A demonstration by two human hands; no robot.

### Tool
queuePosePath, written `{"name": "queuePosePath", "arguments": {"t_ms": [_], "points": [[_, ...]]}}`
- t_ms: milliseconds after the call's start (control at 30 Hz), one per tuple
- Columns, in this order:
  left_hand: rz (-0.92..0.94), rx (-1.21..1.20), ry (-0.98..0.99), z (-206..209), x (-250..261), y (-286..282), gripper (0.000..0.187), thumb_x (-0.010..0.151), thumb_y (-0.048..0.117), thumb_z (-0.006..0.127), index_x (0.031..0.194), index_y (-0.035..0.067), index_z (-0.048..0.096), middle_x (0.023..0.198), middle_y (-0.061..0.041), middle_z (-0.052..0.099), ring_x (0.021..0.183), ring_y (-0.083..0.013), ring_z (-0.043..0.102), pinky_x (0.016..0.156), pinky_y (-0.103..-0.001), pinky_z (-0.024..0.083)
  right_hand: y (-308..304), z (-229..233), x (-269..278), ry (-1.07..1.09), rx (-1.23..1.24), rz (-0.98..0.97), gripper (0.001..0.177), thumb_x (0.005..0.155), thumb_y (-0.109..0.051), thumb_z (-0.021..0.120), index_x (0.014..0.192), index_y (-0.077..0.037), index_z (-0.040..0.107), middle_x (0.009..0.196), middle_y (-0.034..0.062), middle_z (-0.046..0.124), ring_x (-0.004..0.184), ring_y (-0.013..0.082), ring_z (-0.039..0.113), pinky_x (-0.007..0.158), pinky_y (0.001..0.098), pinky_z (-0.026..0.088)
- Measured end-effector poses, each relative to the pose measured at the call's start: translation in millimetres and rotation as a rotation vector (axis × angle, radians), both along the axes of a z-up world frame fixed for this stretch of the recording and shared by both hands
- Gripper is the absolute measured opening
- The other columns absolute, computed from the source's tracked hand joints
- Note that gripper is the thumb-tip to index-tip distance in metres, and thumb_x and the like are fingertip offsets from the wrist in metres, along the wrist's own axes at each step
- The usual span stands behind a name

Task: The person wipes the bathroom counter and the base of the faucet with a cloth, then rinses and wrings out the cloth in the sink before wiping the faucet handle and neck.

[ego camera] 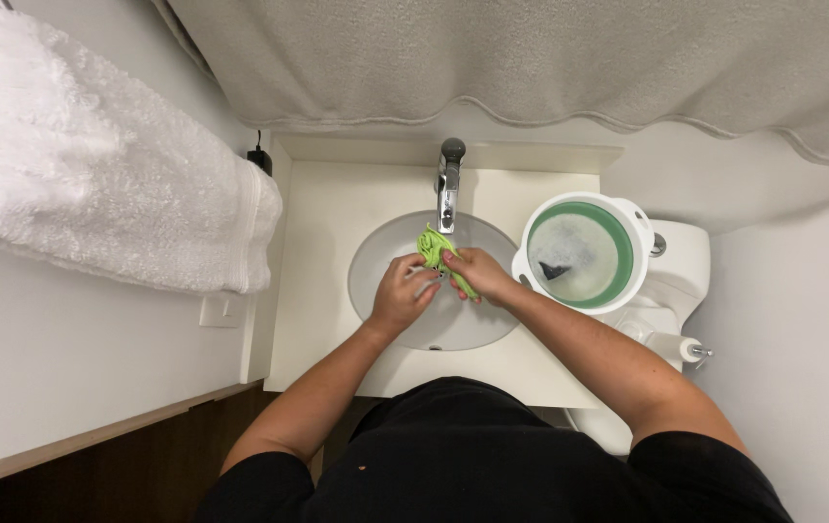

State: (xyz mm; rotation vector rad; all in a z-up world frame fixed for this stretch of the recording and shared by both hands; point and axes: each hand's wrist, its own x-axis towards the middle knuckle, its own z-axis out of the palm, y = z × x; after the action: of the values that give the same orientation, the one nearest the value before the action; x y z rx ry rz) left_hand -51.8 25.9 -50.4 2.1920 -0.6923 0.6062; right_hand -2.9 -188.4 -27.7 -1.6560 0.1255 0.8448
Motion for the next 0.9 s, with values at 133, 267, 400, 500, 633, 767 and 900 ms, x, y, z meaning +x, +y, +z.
{"name": "queuePosePath", "arguments": {"t_ms": [133, 267, 400, 500, 633, 767, 900], "points": [[-0.029, 0.102, -0.154, 12.1, 12.3, 3.8, 0.074, 0.075, 0.015, 0.088, 0.137, 0.024, 0.050, 0.133, -0.010, 0.048, 0.130, -0.0357, 0.049, 0.105, -0.054, 0.049, 4.8, 21.8, -9.9, 0.269, 0.321, -0.070, 0.044, 0.102, -0.054, 0.046, 0.103, -0.011, 0.059, 0.073, 0.0019, 0.059, 0.050, 0.0106, 0.055, 0.034, 0.0233, 0.035], [-0.168, 0.116, -0.299, 21.8, 35.9, 6.6, 0.063, 0.080, 0.018, 0.086, 0.136, 0.019, 0.055, 0.137, -0.008, 0.046, 0.140, -0.0350, 0.044, 0.119, -0.059, 0.039, 9.8, 21.2, -18.8, 0.617, 0.638, -0.013, 0.055, 0.105, -0.061, 0.037, 0.101, -0.010, 0.056, 0.073, 0.0025, 0.056, 0.048, 0.0094, 0.051, 0.033, 0.0219, 0.034], [-0.315, 0.129, -0.388, 52.3, 52.6, 8.3, 0.046, 0.085, 0.015, 0.076, 0.128, 0.009, 0.063, 0.119, -0.009, 0.057, 0.122, -0.0319, 0.061, 0.109, -0.054, 0.052, 9.3, 22.4, -25.2, 0.768, 0.868, 0.039, 0.058, 0.104, -0.060, 0.039, 0.104, -0.005, 0.057, 0.071, 0.0033, 0.054, 0.046, 0.0097, 0.049, 0.032, 0.0221, 0.034], [-0.394, 0.247, -0.270, 79.7, 64.0, 10.5, 0.017, 0.088, 0.013, 0.073, 0.103, 0.009, 0.068, 0.099, -0.006, 0.062, 0.094, -0.0257, 0.065, 0.082, -0.040, 0.058, 6.1, 31.4, -29.2, 0.776, 0.898, 0.005, 0.043, 0.094, -0.042, 0.040, 0.107, -0.004, 0.057, 0.072, 0.0042, 0.053, 0.047, 0.0118, 0.049, 0.034, 0.0232, 0.034], [-0.338, 0.269, -0.266, 112.5, 65.4, 9.5, 0.010, 0.079, 0.013, 0.070, 0.084, 0.008, 0.063, 0.100, -0.008, 0.064, 0.087, -0.0251, 0.067, 0.069, -0.038, 0.056, 2.4, 46.4, -19.7, 0.641, 0.929, 0.065, 0.039, 0.090, -0.031, 0.056, 0.115, -0.001, 0.058, 0.077, 0.0029, 0.052, 0.053, 0.0084, 0.050, 0.039, 0.0199, 0.036], [-0.293, 0.486, -0.179, 119.8, 66.0, 4.8, 0.013, 0.075, 0.018, 0.072, 0.075, 0.009, 0.063, 0.093, -0.012, 0.072, 0.068, -0.0237, 0.070, 0.057, -0.038, 0.056, 10.8, 48.0, 3.7, 0.215, 0.281, 0.286, 0.029, 0.089, -0.013, 0.074, 0.111, 0.000, 0.060, 0.071, -0.0003, 0.055, 0.049, 0.0088, 0.051, 0.039, 0.0255, 0.037], [-0.144, 0.682, -0.107, 92.0, 65.1, 0.5, 0.007, 0.079, 0.013, 0.071, 0.086, 0.011, 0.072, 0.068, -0.007, 0.069, 0.056, -0.0240, 0.070, 0.047, -0.036, 0.055, 25.7, 28.0, 27.9, -0.352, -0.392, 0.499, 0.029, 0.081, -0.017, 0.075, 0.105, -0.003, 0.066, 0.076, 0.0122, 0.074, 0.056, 0.0218, 0.070, 0.051, 0.0373, 0.056]]}}
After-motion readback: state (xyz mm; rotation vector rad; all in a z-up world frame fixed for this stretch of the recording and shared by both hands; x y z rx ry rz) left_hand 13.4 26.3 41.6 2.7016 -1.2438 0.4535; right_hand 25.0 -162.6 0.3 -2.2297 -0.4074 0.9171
